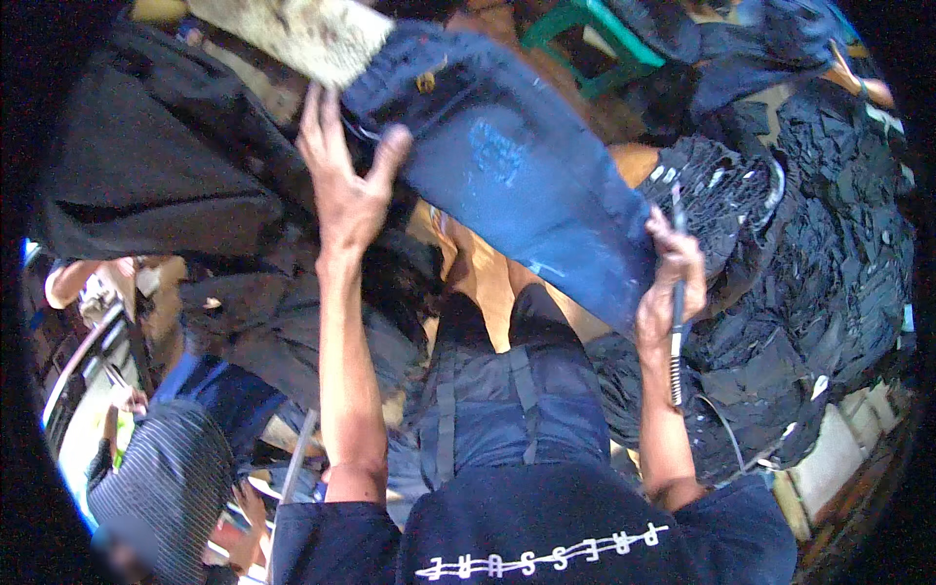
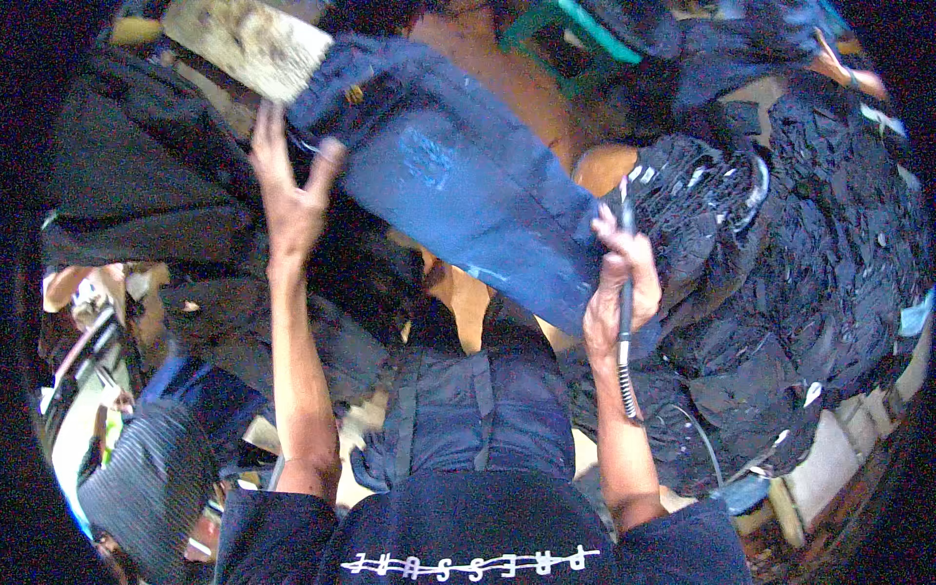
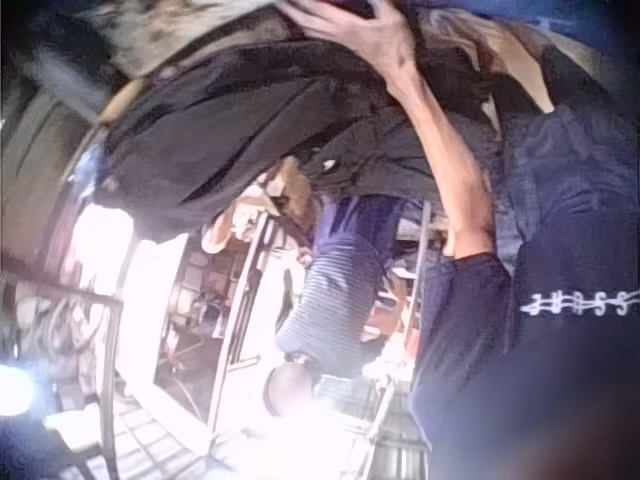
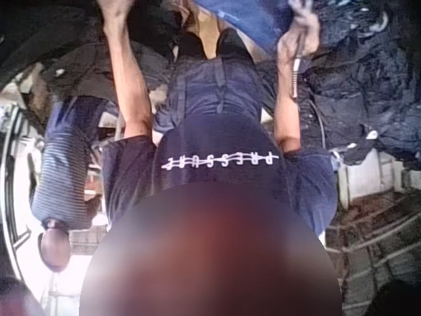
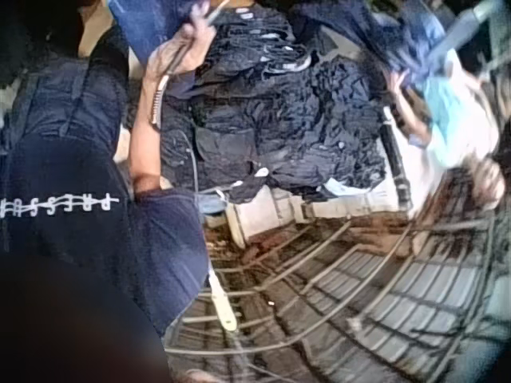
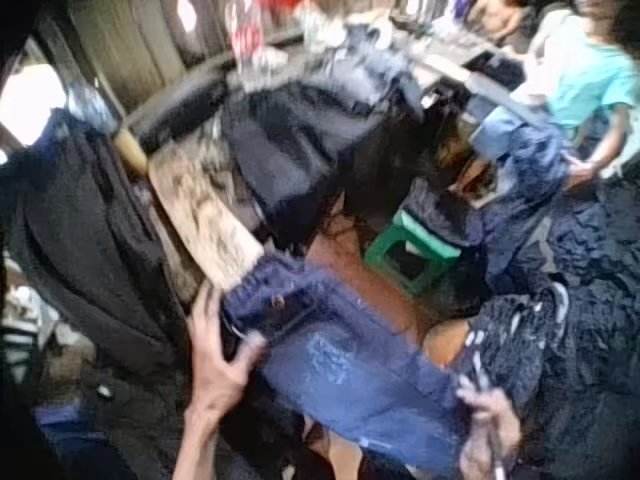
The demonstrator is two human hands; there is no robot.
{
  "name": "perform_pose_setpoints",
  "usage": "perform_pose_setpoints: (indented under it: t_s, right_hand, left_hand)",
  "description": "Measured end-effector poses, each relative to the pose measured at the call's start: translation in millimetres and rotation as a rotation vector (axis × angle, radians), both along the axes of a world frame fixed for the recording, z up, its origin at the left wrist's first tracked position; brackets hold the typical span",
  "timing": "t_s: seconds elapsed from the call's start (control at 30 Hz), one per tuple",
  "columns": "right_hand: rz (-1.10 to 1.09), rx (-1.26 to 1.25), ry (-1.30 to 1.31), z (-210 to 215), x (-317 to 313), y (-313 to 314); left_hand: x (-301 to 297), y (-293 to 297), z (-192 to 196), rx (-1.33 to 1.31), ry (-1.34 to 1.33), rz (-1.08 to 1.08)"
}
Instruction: The person uses a handheld tool to scrape marks off the surface of dark-colored pants. They hold the garment with one hand and scrape with the other, then move to another pair of pants and repeat the process.
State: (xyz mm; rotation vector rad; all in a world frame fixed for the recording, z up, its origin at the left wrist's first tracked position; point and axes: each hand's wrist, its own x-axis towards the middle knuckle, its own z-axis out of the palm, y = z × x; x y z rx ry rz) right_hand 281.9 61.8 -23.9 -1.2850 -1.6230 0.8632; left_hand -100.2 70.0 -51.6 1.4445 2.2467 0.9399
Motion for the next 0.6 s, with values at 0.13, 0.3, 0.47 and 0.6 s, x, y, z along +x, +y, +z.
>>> perform_pose_setpoints:
  t_s: [0.13, 0.3, 0.47, 0.6]
  right_hand:
    - [-0.047, 0.008, -0.229, 15.1, 13.1, -47.4]
    - [-0.156, 0.073, -0.272, -3.4, 7.5, -54.4]
    - [-0.171, 0.101, -0.205, -6.6, -48.0, 11.6]
    - [-0.146, 0.119, -0.143, -5.4, -66.4, 45.8]
  left_hand:
    - [-3.8, -5.1, 10.7, 0.107, 0.181, -0.036]
    - [10.2, 22.7, 29.0, 0.088, 0.361, -0.148]
    - [-15.0, 136.4, 58.4, 0.259, 0.6, -0.277]
    - [-37.1, 154.1, 17.7, -0.016, 0.717, -0.187]
